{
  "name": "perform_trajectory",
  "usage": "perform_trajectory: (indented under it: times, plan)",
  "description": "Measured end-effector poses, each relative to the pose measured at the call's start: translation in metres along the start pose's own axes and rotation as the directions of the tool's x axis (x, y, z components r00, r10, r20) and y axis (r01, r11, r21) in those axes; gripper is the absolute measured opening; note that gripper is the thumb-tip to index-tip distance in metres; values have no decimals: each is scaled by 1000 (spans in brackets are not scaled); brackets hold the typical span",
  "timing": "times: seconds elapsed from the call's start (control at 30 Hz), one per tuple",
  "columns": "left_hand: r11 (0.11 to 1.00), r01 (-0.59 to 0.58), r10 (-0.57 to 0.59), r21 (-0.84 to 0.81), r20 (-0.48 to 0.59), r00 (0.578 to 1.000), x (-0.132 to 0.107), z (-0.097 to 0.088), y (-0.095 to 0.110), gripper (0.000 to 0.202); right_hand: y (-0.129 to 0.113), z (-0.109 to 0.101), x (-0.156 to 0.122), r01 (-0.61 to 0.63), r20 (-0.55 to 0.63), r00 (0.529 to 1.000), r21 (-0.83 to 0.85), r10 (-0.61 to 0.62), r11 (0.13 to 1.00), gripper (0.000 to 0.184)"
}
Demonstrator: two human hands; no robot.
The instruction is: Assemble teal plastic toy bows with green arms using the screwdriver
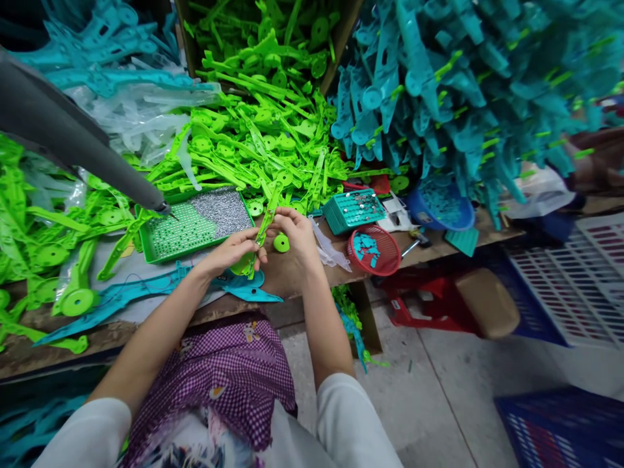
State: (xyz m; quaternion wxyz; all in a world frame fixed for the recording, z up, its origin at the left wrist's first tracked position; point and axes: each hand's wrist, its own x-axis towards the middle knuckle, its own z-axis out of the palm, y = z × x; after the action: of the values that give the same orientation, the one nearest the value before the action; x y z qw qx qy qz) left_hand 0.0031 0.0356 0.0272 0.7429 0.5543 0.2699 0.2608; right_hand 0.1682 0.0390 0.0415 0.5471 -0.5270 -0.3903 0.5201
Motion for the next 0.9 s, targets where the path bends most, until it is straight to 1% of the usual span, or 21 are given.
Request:
perform_trajectory:
  times: [0.07,0.17,0.23,0.33,0.4,0.5,0.57,0.7,0.73,0.8,0.9]
  plan:
    - [1000,18,-18,-11,3,1000,0,1,0,45,-3,-4,2,10,-19,1000,7,-10,1000,24]
    - [999,29,-29,-24,12,1000,0,3,-1,44,-3,-6,6,34,-22,999,-62,-35,998,26]
    - [1000,25,-25,-12,12,1000,0,3,-1,41,-2,-6,7,59,-18,998,-107,-62,992,24]
    - [999,13,-12,33,-21,1000,2,4,-1,27,2,-4,5,97,-43,994,-148,-105,984,19]
    - [998,11,-6,69,-73,997,3,5,-3,15,5,-2,2,94,-63,992,-162,-106,982,19]
    - [982,-9,48,190,-201,978,4,8,-9,25,12,0,-2,74,-63,994,-171,-85,983,21]
    - [961,-16,90,278,-256,962,5,9,-14,26,17,0,-4,65,-53,996,-177,-76,982,22]
    - [924,-12,119,382,-256,959,4,9,-17,28,20,-5,-5,59,-1,998,-203,-61,977,27]
    - [913,-16,133,408,-258,957,4,8,-17,28,20,-6,-5,78,6,997,-218,-78,973,29]
    - [893,-18,157,451,-273,949,3,8,-15,29,16,-10,-6,150,8,988,-268,-154,952,36]
    - [873,-5,168,488,-291,942,1,7,-14,30,7,-14,-7,286,50,956,-381,-290,879,44]
